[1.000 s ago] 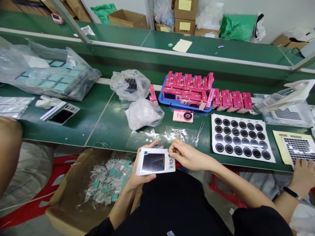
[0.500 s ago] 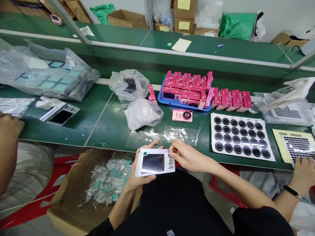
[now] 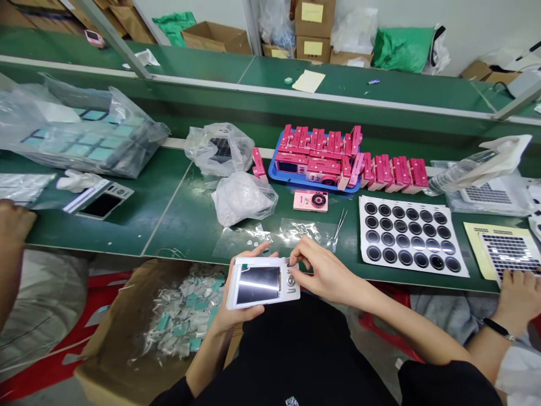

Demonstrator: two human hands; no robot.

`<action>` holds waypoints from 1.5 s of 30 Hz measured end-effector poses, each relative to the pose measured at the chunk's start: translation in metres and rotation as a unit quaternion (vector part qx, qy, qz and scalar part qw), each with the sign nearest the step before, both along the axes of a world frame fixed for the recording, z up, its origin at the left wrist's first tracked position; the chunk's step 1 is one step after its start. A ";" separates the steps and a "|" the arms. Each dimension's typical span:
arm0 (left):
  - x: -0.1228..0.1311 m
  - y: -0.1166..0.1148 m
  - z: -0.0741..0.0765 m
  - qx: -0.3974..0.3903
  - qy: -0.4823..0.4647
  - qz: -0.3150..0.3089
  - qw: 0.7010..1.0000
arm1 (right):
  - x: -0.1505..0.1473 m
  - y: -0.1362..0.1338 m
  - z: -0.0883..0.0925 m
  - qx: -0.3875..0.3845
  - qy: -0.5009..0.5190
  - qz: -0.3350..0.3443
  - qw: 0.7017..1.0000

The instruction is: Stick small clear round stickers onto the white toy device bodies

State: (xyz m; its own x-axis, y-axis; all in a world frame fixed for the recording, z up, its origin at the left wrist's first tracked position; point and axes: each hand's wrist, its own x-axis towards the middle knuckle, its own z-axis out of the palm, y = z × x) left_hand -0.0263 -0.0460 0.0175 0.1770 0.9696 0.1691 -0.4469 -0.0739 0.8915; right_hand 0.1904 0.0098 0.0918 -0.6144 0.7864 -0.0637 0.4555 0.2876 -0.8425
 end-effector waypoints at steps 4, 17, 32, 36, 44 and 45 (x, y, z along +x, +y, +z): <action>0.000 0.000 0.003 0.009 -0.001 -0.007 1.000 | 0.000 0.000 0.002 0.013 0.004 -0.006 1.000; 0.001 -0.001 0.005 0.031 0.010 -0.017 0.999 | 0.008 0.006 0.014 -0.056 0.006 0.025 0.998; 0.003 -0.006 0.009 0.047 0.080 -0.017 0.996 | 0.010 0.014 0.015 -0.051 -0.024 0.064 0.996; 0.003 -0.006 0.007 0.036 0.098 -0.004 0.994 | 0.009 0.012 0.019 -0.014 -0.031 0.056 0.998; 0.004 -0.002 0.022 0.048 0.094 -0.097 0.990 | 0.012 0.013 0.023 -0.005 0.031 0.045 0.999; 0.005 -0.002 0.023 0.052 0.088 -0.109 0.989 | 0.012 0.013 0.023 -0.009 0.039 0.041 0.998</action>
State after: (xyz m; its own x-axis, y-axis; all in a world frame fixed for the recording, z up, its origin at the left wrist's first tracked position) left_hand -0.0214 -0.0480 0.0408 0.4153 0.8842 0.2137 -0.3002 -0.0885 0.9498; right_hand 0.2023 0.0229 0.1153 -0.6809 0.7319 -0.0260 0.3630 0.3065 -0.8799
